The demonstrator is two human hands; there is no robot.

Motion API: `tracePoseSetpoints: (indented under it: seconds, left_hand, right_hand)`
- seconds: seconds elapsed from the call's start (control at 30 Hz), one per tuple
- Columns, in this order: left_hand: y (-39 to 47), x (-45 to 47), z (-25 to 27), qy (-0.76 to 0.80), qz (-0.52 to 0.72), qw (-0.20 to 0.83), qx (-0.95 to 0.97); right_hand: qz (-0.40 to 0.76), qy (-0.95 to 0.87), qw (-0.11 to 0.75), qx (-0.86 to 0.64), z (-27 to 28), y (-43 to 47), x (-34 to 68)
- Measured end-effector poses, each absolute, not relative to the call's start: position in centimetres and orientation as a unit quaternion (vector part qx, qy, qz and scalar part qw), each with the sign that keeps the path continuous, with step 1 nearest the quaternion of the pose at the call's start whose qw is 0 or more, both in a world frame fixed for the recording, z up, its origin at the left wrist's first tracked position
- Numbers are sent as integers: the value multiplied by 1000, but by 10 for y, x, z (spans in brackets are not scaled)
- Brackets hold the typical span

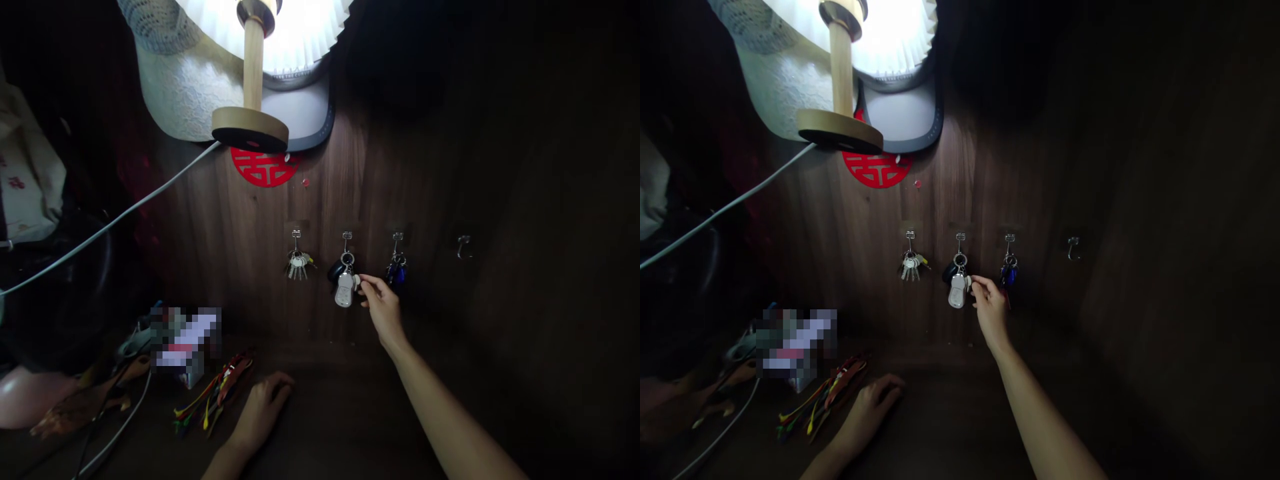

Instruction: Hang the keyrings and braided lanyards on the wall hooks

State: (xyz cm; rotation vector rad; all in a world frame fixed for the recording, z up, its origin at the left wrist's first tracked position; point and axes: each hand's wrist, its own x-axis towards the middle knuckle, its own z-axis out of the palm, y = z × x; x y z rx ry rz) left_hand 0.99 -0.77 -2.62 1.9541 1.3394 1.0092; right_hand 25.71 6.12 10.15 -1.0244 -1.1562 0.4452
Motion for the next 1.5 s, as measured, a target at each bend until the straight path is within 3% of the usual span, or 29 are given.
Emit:
tracePoseSetpoints:
  seconds: [0.5,0.87,1.07,1.27,1.5]
  left_hand:
    - [-9,7,-31,481,371,271,746]
    - [-10,5,-35,466,374,228,768]
    - [-14,3,-20,479,366,80,794]
    - [-1,-31,-20,622,261,-96,732]
    - [-4,-67,-66,632,185,-159,736]
  right_hand:
    - [283,-514,609,-534,20,12,248]
    - [189,-574,551,-575,-46,7,263]
    - [138,-621,489,-596,-53,3,261]
    - [128,-639,464,-600,-56,4,261]
    - [122,-642,459,-602,-55,3,260]
